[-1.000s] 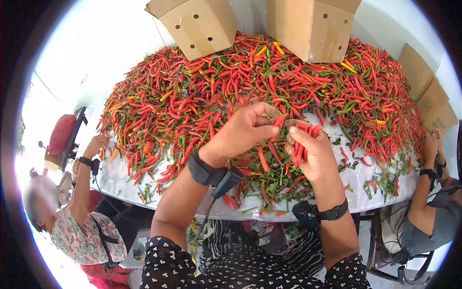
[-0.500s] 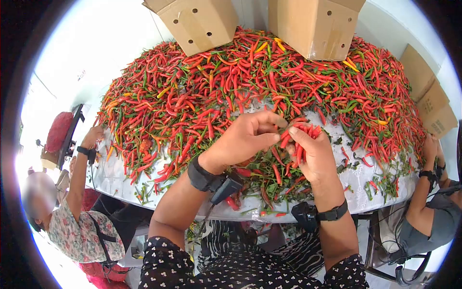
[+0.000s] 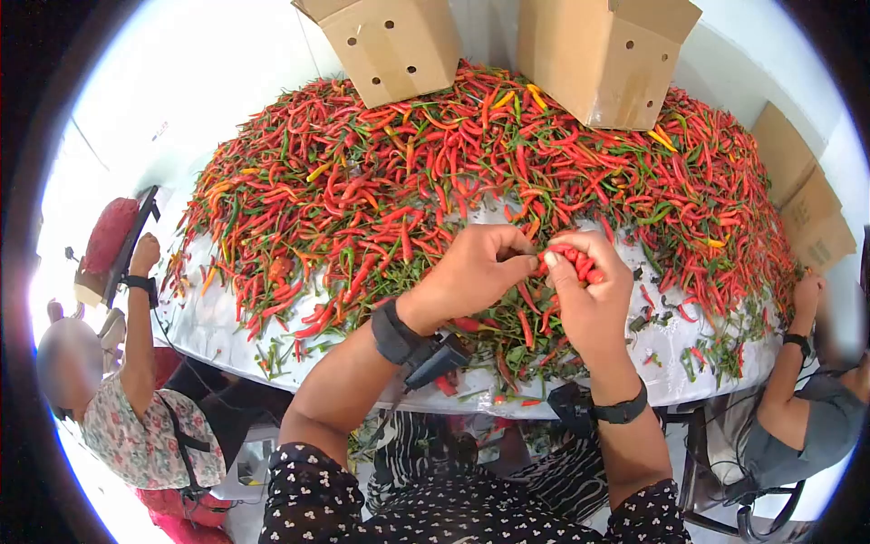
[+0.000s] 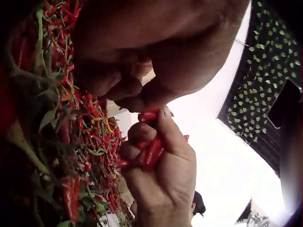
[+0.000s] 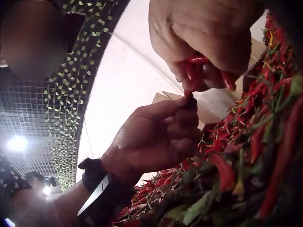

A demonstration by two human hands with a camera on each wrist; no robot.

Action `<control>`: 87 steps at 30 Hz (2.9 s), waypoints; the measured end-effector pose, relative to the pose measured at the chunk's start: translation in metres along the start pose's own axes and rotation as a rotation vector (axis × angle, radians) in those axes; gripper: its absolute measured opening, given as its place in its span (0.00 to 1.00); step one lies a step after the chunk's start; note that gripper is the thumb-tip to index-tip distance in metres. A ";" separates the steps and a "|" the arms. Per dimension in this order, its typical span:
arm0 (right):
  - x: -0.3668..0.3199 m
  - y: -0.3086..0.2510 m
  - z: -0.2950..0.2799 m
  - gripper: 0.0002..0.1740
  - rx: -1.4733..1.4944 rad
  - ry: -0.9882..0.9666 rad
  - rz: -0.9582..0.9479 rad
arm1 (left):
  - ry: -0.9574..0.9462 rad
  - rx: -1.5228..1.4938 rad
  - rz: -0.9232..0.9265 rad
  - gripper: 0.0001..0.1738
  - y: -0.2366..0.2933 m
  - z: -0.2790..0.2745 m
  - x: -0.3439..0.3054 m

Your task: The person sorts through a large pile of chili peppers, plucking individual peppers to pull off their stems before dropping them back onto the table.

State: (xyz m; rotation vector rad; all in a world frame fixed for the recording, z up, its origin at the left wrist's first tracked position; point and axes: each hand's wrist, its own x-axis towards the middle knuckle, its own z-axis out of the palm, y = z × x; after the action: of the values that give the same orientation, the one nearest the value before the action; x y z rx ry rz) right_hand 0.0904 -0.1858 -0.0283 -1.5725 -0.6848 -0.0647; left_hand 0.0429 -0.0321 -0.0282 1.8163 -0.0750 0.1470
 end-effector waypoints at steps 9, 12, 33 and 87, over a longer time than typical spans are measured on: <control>-0.006 -0.047 -0.009 0.06 0.104 0.154 -0.168 | 0.175 -0.161 -0.111 0.08 -0.023 -0.001 0.008; 0.041 -0.075 -0.040 0.05 0.202 0.229 -0.136 | 0.185 -0.224 -0.142 0.07 -0.022 -0.005 0.010; 0.144 -0.195 -0.152 0.21 -0.760 0.076 -0.367 | 0.324 -0.231 0.106 0.05 -0.032 -0.020 0.016; 0.017 -0.001 -0.018 0.09 0.265 -0.206 0.382 | 0.020 0.100 0.026 0.06 0.000 -0.016 -0.005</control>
State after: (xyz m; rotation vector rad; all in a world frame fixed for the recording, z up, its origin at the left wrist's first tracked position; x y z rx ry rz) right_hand 0.1105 -0.1961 -0.0178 -1.4381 -0.5167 0.4593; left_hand 0.0367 -0.0169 -0.0253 1.9139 -0.0777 0.1904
